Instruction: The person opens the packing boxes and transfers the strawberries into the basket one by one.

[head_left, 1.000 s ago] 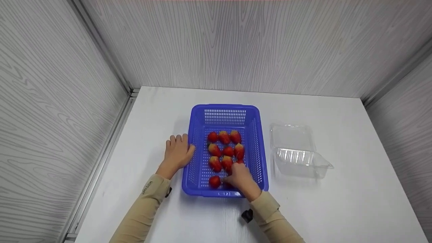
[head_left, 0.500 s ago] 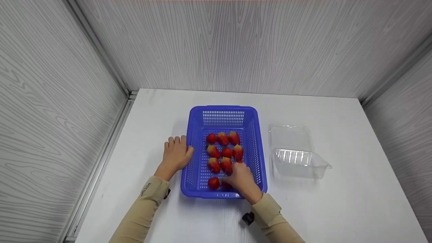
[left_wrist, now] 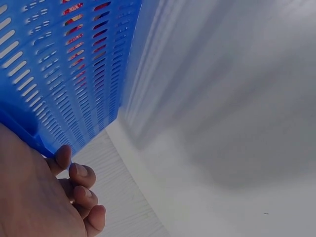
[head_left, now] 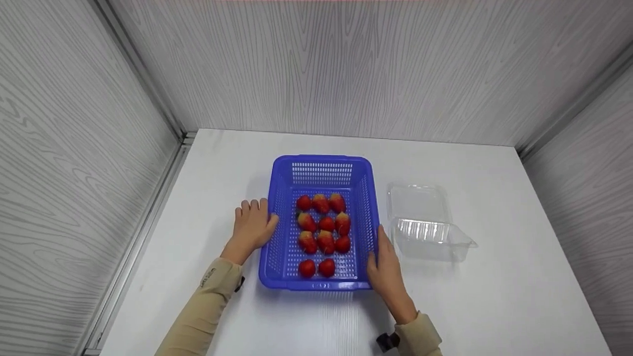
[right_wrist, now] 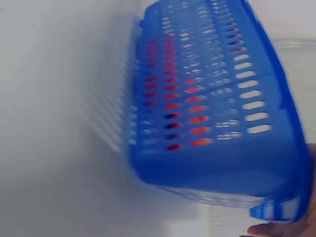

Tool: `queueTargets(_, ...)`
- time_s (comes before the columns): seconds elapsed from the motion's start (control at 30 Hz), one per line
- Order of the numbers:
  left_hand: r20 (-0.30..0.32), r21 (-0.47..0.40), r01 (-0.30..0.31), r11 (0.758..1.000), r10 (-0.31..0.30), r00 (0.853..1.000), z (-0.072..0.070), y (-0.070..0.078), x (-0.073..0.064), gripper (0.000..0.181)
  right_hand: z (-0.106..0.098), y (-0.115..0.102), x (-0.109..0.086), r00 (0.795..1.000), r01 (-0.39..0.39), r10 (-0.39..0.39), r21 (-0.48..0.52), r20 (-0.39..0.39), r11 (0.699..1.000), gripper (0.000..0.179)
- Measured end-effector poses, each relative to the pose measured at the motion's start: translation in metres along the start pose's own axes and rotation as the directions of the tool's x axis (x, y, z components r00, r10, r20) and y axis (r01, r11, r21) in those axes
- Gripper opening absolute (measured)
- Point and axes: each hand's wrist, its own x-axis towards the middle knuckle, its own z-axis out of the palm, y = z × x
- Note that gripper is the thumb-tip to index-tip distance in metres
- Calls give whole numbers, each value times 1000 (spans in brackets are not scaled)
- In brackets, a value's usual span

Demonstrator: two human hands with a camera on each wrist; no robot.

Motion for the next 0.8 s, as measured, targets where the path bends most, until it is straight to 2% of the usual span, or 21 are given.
queueTargets(0.07, -9, 1, -7, 1000, 7, 1000, -1, -1, -2, 37, 2, 0, -3, 999, -31, 30, 43, 23, 999, 62)
queueTargets(0.2, -25, -8, -17, 1000, 17, 1000, -1, -3, -1, 36, 4, -1, -3, 1000, -27, 28, 69, -3, 997, 61)
queueTargets(0.33, 13, -18, -5, 1000, 5, 1000, -1, -3, 3, 39, 4, -1, -2, 999, -43, 44, 89, -9, 995, 61)
queueTargets(0.43, 28, -17, 4, 1000, -4, 1000, -2, -3, 6, 41, 4, 0, 1, 997, -76, 78, 134, -7, 988, 61)
queueTargets(0.5, 27, -11, 10, 1000, -10, 1000, -3, -3, 7, 42, 3, 1, 3, 997, -70, 74, 147, -28, 987, 59)
queueTargets(0.57, 27, -7, 14, 1000, -14, 1000, -4, -3, 8, 42, -1, 2, 5, 997, -11, 21, 131, -75, 991, 55)
queueTargets(0.63, 38, -4, 20, 1000, -20, 999, -3, -4, 6, 43, -11, 2, 4, 985, 90, -76, 86, -158, 992, 47)
queueTargets(0.7, 40, -10, 18, 1000, -18, 999, -4, -4, 4, 43, -30, 3, 4, 949, 206, -193, 24, -248, 978, 38)
queueTargets(0.73, 38, -9, 17, 1000, -17, 999, -4, -3, 2, 43, -43, 5, 3, 928, 260, -256, -21, -269, 965, 35)
queueTargets(0.8, 37, 1, 23, 1000, -23, 999, -5, -1, -1, 44, -72, 16, -2, 907, 316, -329, -89, -263, 944, 34)
